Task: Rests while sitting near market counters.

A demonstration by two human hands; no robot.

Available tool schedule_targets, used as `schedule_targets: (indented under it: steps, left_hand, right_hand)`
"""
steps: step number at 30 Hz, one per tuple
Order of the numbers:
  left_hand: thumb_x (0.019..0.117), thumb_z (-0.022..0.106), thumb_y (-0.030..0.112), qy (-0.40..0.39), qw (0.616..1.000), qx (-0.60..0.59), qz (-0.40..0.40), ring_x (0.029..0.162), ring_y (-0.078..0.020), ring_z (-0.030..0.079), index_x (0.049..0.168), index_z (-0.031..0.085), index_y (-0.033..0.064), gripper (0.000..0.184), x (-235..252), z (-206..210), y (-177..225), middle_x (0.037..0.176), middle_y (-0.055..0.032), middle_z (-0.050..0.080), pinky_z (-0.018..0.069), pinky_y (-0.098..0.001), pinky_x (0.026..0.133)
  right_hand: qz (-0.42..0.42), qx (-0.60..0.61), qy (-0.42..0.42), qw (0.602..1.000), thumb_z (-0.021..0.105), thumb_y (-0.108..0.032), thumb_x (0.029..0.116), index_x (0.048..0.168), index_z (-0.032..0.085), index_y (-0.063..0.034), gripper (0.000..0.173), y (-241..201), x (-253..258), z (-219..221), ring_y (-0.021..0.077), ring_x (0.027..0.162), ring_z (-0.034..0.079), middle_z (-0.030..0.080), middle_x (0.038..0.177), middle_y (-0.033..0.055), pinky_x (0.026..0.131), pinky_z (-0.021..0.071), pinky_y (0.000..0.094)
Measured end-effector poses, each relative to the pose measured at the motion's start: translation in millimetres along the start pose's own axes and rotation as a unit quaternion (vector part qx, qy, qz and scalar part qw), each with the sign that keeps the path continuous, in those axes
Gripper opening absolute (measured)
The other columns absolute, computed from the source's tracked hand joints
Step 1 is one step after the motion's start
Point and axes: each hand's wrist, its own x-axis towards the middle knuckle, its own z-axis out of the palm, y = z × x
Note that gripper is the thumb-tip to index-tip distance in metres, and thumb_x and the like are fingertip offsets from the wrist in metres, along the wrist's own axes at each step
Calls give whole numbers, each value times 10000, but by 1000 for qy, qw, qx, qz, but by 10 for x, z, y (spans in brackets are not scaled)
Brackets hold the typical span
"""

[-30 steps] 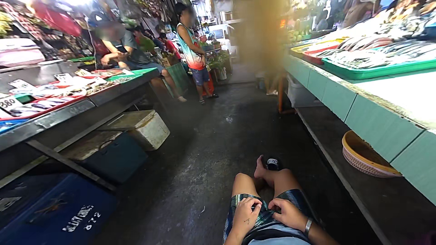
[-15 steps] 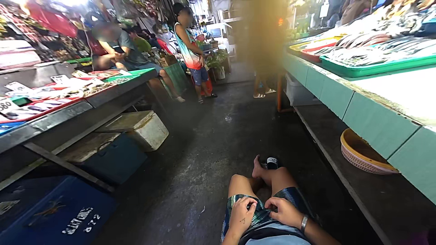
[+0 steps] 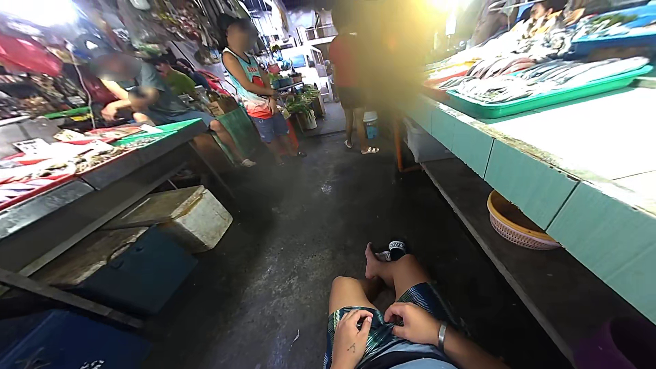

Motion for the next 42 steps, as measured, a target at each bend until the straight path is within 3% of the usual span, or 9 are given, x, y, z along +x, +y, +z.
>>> schedule_targets:
  steps: [13, 16, 23, 32, 42]
  left_hand:
    - [988, 574, 360, -23, 999, 4, 33, 1075, -47, 646, 1041, 781, 279, 229, 67, 86, 151, 1060, 125, 733, 494, -383, 1014]
    - [983, 576, 351, -19, 999, 10, 24, 1087, -66, 649, 1039, 784, 272, 230, 46, 59, 119, 1063, 115, 738, 486, -416, 1023]
    - [981, 587, 337, 3, 1000, -4, 6, 1067, -68, 658, 1035, 783, 262, 217, 1, -4, -5, 1052, 109, 740, 509, -401, 1005]
    - [984, 587, 348, -15, 1000, -2, 26, 1058, -48, 650, 1034, 783, 271, 216, 58, 74, 124, 1048, 119, 734, 502, -365, 1003]
    - [979, 589, 339, 1, 1000, -1, 6, 1066, -68, 655, 1033, 783, 262, 215, -6, -5, 18, 1042, 107, 738, 506, -387, 1001]
  right_hand:
    - [8, 19, 28, 999, 702, -191, 907, 1167, 709, -80, 283, 92, -126, -45, 224, 1047, 669, 704, 1120, 111, 967, 539, 430]
    - [4, 17, 24, 1000, 697, -196, 913, 1177, 710, -90, 285, 76, -104, -28, 219, 1055, 671, 706, 1126, 102, 971, 540, 431]
    - [-9, -1, -5, 1000, 694, -205, 925, 1191, 702, -93, 289, 23, 13, 2, 225, 1075, 665, 701, 1141, 106, 989, 532, 430]
    - [2, 16, 28, 999, 704, -195, 906, 1164, 712, -88, 279, 120, -97, -21, 215, 1062, 668, 706, 1124, 98, 975, 538, 422]
    - [-4, 3, 5, 1000, 695, -196, 918, 1180, 708, -93, 282, 18, -15, 13, 210, 1078, 666, 703, 1144, 97, 993, 532, 415]
